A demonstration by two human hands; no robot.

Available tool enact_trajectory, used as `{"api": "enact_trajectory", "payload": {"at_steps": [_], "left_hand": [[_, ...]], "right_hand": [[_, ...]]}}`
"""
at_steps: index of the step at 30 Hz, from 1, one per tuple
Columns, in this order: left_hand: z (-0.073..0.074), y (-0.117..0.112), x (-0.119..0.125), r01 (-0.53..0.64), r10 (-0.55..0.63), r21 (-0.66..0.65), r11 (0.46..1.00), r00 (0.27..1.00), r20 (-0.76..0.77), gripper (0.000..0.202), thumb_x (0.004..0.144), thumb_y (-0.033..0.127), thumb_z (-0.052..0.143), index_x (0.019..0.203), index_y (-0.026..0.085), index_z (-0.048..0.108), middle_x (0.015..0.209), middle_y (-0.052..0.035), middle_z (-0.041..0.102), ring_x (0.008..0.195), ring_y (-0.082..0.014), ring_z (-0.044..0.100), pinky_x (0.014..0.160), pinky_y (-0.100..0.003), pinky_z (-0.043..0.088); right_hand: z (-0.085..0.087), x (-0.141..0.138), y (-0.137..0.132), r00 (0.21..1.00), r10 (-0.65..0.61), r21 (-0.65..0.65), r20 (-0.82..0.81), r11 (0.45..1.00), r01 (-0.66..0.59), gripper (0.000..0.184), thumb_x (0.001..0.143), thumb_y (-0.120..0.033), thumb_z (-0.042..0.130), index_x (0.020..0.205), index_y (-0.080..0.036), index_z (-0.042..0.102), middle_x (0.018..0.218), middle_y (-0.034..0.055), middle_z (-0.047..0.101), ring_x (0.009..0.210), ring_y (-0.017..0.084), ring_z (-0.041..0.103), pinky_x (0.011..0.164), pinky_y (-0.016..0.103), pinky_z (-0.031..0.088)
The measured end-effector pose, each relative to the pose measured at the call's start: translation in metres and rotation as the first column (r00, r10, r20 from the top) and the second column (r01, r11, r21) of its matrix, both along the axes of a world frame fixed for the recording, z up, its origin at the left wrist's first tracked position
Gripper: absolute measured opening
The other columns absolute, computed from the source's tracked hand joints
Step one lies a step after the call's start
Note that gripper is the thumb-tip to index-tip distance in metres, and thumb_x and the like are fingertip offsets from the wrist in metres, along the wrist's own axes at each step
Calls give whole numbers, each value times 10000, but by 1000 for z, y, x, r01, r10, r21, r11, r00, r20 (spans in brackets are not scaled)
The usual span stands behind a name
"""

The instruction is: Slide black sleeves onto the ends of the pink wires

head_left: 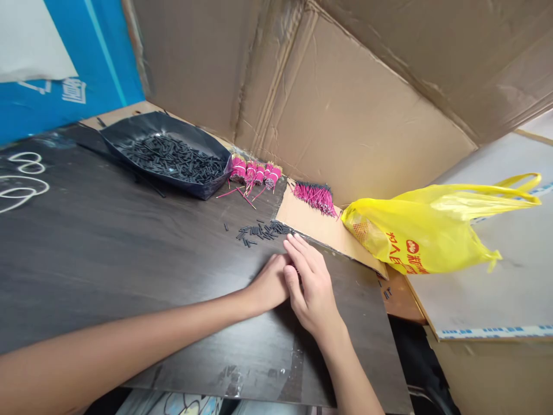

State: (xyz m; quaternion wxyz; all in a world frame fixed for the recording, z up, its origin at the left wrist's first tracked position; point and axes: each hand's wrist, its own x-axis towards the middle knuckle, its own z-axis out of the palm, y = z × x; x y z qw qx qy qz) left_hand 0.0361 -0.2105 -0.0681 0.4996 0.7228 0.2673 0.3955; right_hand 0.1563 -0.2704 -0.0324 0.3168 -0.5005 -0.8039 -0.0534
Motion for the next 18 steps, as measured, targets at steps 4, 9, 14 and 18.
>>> {"api": "enact_trajectory", "payload": {"at_steps": [4, 9, 14, 18], "left_hand": [[0, -1, -1, 55, -50, -58, 997, 995, 85, 246, 913, 278, 593, 1004, 119, 758, 915, -83, 763, 822, -187, 666, 769, -278, 520], [-1, -1, 0, -2, 2, -22, 1000, 1000, -1, 267, 920, 288, 562, 914, 109, 760, 875, -97, 746, 761, -181, 615, 760, -309, 497], [0, 0, 1, 15, -12, -76, 997, 999, 34, 239, 895, 326, 591, 835, 131, 715, 875, -90, 723, 805, -185, 604, 799, -316, 506], [6, 2, 2, 144, -60, -344, 928, 968, 243, 289, 791, 390, 763, 745, 153, 604, 744, -18, 643, 725, -137, 544, 698, -261, 473]], "right_hand": [[-2, 0, 0, 996, -4, 55, -92, 998, 9, 640, 1032, -185, 498, 1645, -276, 340, 1561, 51, 540, 1472, 147, 517, 1224, 365, 492], [-6, -5, 2, 999, -12, 55, -52, 998, 15, 550, 1031, -179, 488, 1577, -244, 461, 1570, 56, 529, 1507, 173, 484, 1264, 401, 469], [-9, -8, 2, 999, -6, 38, -44, 999, 8, 586, 1038, -186, 474, 1615, -246, 395, 1595, 60, 497, 1529, 168, 453, 1275, 404, 462], [-14, -7, 1, 987, -55, 25, -153, 998, 60, 669, 1042, -259, 502, 1668, -256, 267, 1667, 86, 388, 1578, 192, 382, 1296, 458, 428]]}}
